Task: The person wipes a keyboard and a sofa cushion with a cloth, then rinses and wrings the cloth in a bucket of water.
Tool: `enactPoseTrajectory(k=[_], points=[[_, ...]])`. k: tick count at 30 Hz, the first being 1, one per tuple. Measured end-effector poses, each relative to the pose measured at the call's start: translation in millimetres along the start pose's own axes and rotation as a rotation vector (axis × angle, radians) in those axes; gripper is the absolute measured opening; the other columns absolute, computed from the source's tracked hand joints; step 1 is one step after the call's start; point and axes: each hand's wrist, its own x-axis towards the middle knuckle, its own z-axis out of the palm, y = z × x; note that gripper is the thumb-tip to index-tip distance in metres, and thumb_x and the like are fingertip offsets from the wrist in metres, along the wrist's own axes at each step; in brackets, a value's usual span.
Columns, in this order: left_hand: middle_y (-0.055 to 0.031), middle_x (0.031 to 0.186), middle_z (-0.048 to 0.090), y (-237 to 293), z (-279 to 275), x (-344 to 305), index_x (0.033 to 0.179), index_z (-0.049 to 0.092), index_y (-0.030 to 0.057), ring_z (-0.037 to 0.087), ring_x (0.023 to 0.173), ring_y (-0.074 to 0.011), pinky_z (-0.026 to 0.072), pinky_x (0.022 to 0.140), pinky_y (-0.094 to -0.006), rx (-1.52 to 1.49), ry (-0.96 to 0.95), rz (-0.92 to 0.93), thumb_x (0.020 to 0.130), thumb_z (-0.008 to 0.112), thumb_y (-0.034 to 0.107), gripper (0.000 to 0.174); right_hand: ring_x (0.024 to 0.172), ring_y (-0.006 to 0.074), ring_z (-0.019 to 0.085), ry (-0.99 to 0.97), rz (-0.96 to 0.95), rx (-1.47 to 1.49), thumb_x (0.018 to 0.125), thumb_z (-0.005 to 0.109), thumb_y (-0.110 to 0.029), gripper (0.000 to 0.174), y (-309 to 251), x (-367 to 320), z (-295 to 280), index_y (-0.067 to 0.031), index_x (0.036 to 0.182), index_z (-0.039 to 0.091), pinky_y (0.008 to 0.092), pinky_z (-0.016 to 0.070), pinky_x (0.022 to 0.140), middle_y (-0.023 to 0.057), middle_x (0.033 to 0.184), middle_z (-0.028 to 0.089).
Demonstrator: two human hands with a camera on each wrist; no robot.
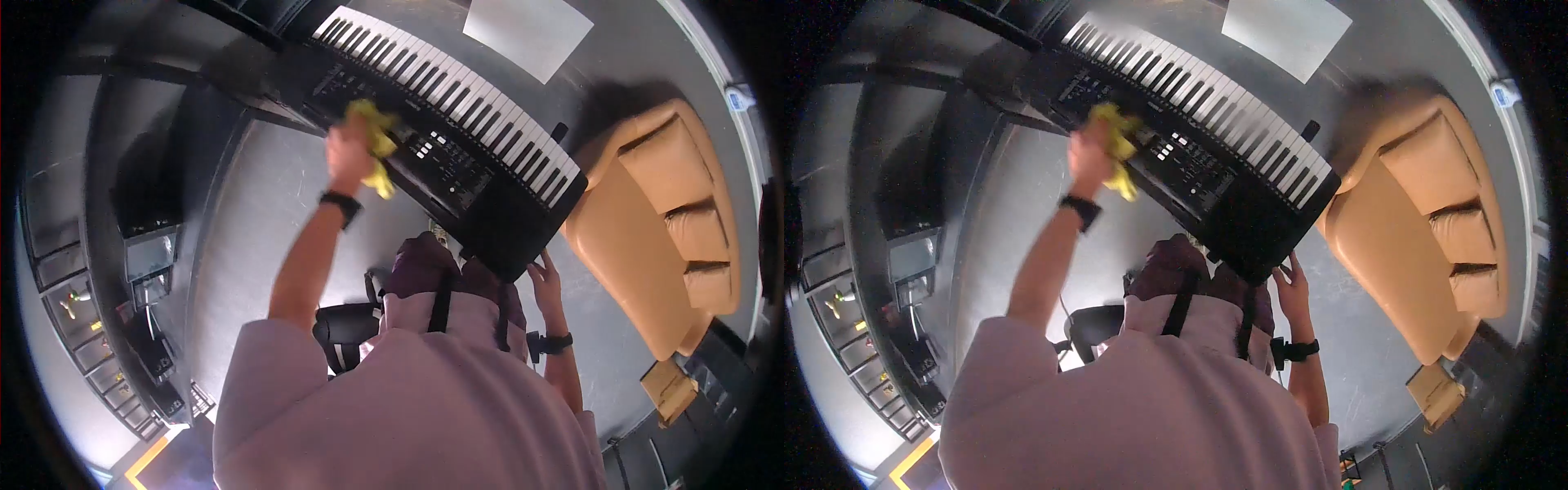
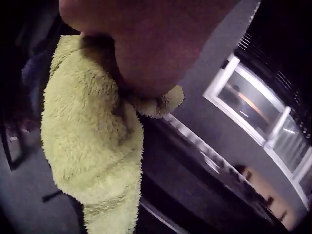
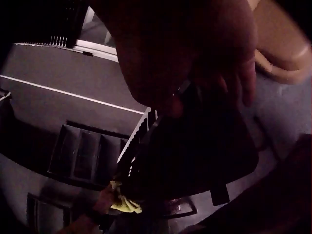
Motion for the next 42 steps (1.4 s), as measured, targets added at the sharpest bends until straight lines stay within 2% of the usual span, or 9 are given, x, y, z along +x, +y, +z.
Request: enactPoseTrajectory(k=[5,9,12,14,15,18,20,31,42], points=[[-0.0172,0.128,0.069,-42,15,16,0.155,0.054,0.0047,0.059,0.117,-0.0399,0.051,0.099,-0.0497,-0.161,-0.024,-0.128,0.082,0.075,0.015,0.076,0.121,0.0227,0.073,-0.028,-0.038,0.016,0.102,0.072,-0.012,0.075,5,6,-6,0.0049,0.167,0.038,0.0358,0.0572,0.102,0.0205,0.146,0.068],[-0.02,0.15,0.062,131,-23,-95,0.159,0.049,-0.0008,0.058,0.127,-0.0422,0.0428,0.114,-0.0489,-0.521,-0.059,-0.018,0.073,0.074,-0.002,0.09,0.119,0.0211,0.073,-0.061,0.108,-0.083,0.102,0.072,-0.013,0.074,-33,10,-9,0.0047,0.166,0.04,0.0335,0.0576,0.099,0.0196,0.144,0.07],[-0.0201,0.137,0.068,195,-25,-128,0.161,0.049,0.0055,0.061,0.117,-0.0428,0.0507,0.102,-0.0498,-0.63,0.035,0.074,0.072,0.077,-0.002,0.094,0.12,0.0219,0.073,-0.152,0.128,-0.112,0.102,0.071,-0.015,0.072,-37,20,-28,0.0032,0.165,0.043,0.0328,0.0583,0.097,0.0189,0.146,0.069],[-0.0205,0.139,0.067,189,-19,-120,0.162,0.047,0.0047,0.062,0.113,-0.0453,0.0512,0.102,-0.0495,-0.973,-0.307,-0.595,0.071,0.078,-0.001,0.097,0.119,0.0228,0.072,-0.171,0.187,-0.063,0.104,0.07,-0.021,0.068,-26,30,-45,0.0003,0.164,0.047,0.0338,0.0583,0.095,0.0171,0.148,0.068],[-0.0192,0.133,0.068,163,5,-111,0.163,0.044,0.004,0.062,0.112,-0.0449,0.0513,0.101,-0.0504,-0.455,0.12,-0.182,0.071,0.078,0.0,0.098,0.128,0.028,0.07,-0.218,0.163,-0.029,0.107,0.064,-0.032,0.063,-30,30,-54,-0.0028,0.161,0.053,0.0403,0.0569,0.104,0.0151,0.153,0.065],[-0.0211,0.132,0.069,74,34,-47,0.156,0.05,0.0019,0.062,0.109,-0.0445,0.0498,0.098,-0.0507,-0.182,0.195,-0.587,0.072,0.077,0.001,0.088,0.127,0.0257,0.07,-0.275,0.128,0.018,0.11,0.063,-0.035,0.056,-24,47,-85,-0.0034,0.156,0.058,0.0396,0.0565,0.105,0.0136,0.147,0.068],[-0.0208,0.13,0.07,28,47,-19,0.146,0.058,0.0004,0.063,0.108,-0.0453,0.049,0.098,-0.0509,-0.13,0.391,-0.357,0.073,0.074,0.003,0.074,0.125,0.0243,0.07,-0.324,0.109,0.035,0.111,0.062,-0.035,0.052,-12,59,-107,-0.004,0.153,0.06,0.039,0.0567,0.104,0.0127,0.144,0.07],[-0.0066,0.158,0.056,414,-59,-160,0.144,0.064,0.0058,0.056,0.124,-0.0408,0.0534,0.107,-0.0492,-0.437,-0.381,-0.346,0.071,0.074,0.009,0.074,0.112,0.0189,0.073,-0.383,0.003,0.037,0.112,0.061,-0.024,0.03,-20,163,-210,-0.0115,0.138,0.071,0.0354,0.0555,0.096,0.0079,0.125,0.077],[-0.0066,0.172,0.042,461,-51,-169,0.156,0.053,0.0011,0.052,0.13,-0.0355,0.0449,0.106,-0.0492,-0.409,-0.235,-0.523,0.073,0.078,0.014,0.088,0.107,0.0195,0.073,-0.489,-0.347,-0.373,0.106,0.067,-0.009,0.026,-73,211,-211,-0.0028,0.131,0.07,0.0324,0.0571,0.095,0.0094,0.119,0.076]])
